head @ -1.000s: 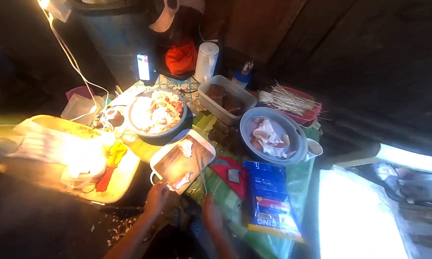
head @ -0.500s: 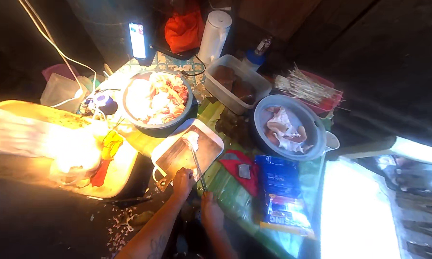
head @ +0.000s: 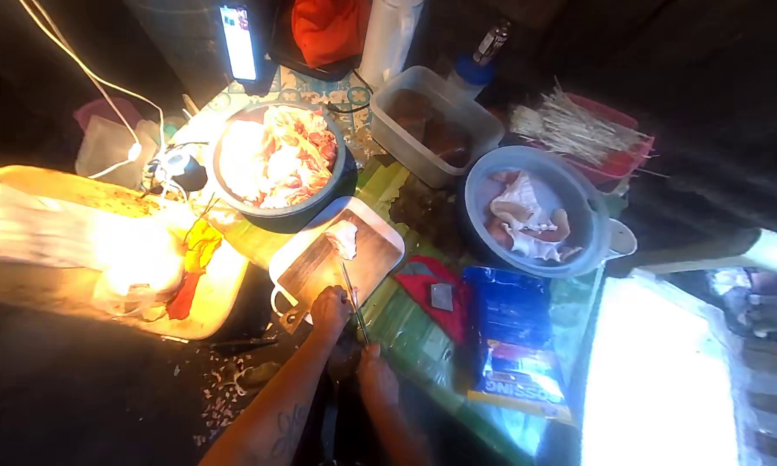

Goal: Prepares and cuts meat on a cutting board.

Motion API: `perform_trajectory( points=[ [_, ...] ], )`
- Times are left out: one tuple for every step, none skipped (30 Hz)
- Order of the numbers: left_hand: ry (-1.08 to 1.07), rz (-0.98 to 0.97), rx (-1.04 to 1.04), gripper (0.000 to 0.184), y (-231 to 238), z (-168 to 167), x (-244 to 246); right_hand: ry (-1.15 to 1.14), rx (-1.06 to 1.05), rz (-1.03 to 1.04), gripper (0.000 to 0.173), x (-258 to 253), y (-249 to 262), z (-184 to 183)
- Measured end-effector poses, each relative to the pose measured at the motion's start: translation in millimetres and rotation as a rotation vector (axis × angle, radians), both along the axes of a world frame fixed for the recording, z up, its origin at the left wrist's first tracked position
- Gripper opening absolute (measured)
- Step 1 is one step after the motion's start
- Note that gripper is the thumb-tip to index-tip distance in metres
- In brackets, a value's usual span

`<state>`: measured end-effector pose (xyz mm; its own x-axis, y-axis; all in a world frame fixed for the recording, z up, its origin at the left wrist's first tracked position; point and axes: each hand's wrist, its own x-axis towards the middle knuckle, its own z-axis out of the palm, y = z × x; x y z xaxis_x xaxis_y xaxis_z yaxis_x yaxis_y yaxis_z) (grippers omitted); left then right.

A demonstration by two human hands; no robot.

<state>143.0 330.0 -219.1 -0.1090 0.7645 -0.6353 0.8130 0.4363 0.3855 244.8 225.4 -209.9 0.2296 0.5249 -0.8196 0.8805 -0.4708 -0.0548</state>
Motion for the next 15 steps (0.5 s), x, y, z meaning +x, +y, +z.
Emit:
perform_trajectory(
  points=[
    [0.0, -0.008, 0.001, 0.021, 1, 0, 0, -0.007, -0.005, -0.009, 0.045, 2, -6, 1],
    [-0.001, -0.018, 0.0, 0.02, 0, 0, 0, -0.01, -0.013, -0.017, 0.045, 1, -7, 3],
    [-0.001, -0.03, -0.003, 0.02, -1, 0, 0, -0.007, -0.022, -0.019, 0.045, 0, -3, 6],
    [-0.003, -0.04, -0.006, 0.02, -2, 0, 0, 0.0, -0.027, -0.016, 0.045, -2, 5, 7],
    [-0.005, -0.045, -0.003, 0.021, -3, 0, -1, 0.008, -0.022, -0.01, 0.045, -4, 15, 7],
    [-0.01, -0.043, 0.001, 0.021, -3, 0, -1, 0.014, -0.017, -0.003, 0.045, -5, 21, 5],
    [-0.015, -0.035, 0.003, 0.021, -3, -1, -2, 0.017, -0.021, 0.008, 0.045, -5, 22, 4],
    [-0.018, -0.029, 0.002, 0.021, -3, -1, -3, 0.017, -0.027, 0.014, 0.045, -2, 16, 3],
    [-0.019, -0.026, 0.0, 0.02, -4, 0, -3, 0.015, -0.033, 0.02, 0.046, 4, 2, 3],
    [-0.02, -0.025, -0.003, 0.02, -2, 0, -4, 0.01, -0.039, 0.025, 0.046, 10, -10, 6],
    [-0.022, -0.024, -0.009, 0.021, 0, 0, -3, 0.004, -0.048, 0.026, 0.046, 17, -19, 11],
    [-0.024, -0.024, -0.015, 0.021, 0, 0, -3, -0.006, -0.058, 0.032, 0.045, 23, -26, 16],
    [-0.023, -0.028, -0.024, 0.021, 0, 1, -3, -0.014, -0.061, 0.038, 0.044, 26, -29, 20],
    [-0.016, -0.04, -0.035, 0.022, 1, 1, -3, -0.025, -0.056, 0.048, 0.043, 27, -28, 24],
    [-0.009, -0.052, -0.04, 0.022, 2, 1, -3, -0.037, -0.038, 0.061, 0.043, 25, -25, 27]
  ],
)
